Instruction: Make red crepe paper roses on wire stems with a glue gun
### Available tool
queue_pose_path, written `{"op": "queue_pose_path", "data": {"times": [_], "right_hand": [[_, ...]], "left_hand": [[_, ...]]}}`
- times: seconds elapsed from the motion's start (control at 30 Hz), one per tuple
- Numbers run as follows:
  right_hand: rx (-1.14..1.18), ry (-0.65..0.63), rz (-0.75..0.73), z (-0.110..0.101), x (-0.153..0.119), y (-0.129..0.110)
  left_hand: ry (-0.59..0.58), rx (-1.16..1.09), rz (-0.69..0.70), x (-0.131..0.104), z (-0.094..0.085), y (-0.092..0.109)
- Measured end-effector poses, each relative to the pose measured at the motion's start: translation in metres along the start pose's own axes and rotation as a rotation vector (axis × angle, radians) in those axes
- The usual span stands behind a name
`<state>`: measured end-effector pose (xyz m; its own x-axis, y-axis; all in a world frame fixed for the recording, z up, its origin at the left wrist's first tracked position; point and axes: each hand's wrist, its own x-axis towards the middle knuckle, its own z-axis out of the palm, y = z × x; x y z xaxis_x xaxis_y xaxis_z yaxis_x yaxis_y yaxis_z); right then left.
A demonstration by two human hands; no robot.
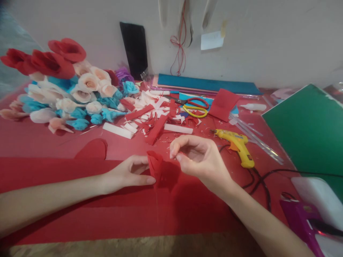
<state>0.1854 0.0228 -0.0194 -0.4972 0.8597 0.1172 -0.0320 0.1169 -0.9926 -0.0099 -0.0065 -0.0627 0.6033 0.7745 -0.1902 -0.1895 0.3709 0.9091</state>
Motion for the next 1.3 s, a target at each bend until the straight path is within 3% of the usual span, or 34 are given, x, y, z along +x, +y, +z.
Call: {"op": "queue_pose_path", "data": {"times": [0.6, 1.3], "right_hand": [[-0.024, 0.033, -0.016, 0.002, -0.001, -0.002], [-0.090, 0.263, 0.079, -0.006, 0.005, 0.008]], "left_hand": [[-0.019, -0.015, 0.007, 0.000, -0.001, -0.002], [-0.010, -0.015, -0.005, 0.000, -0.001, -0.003]]}}
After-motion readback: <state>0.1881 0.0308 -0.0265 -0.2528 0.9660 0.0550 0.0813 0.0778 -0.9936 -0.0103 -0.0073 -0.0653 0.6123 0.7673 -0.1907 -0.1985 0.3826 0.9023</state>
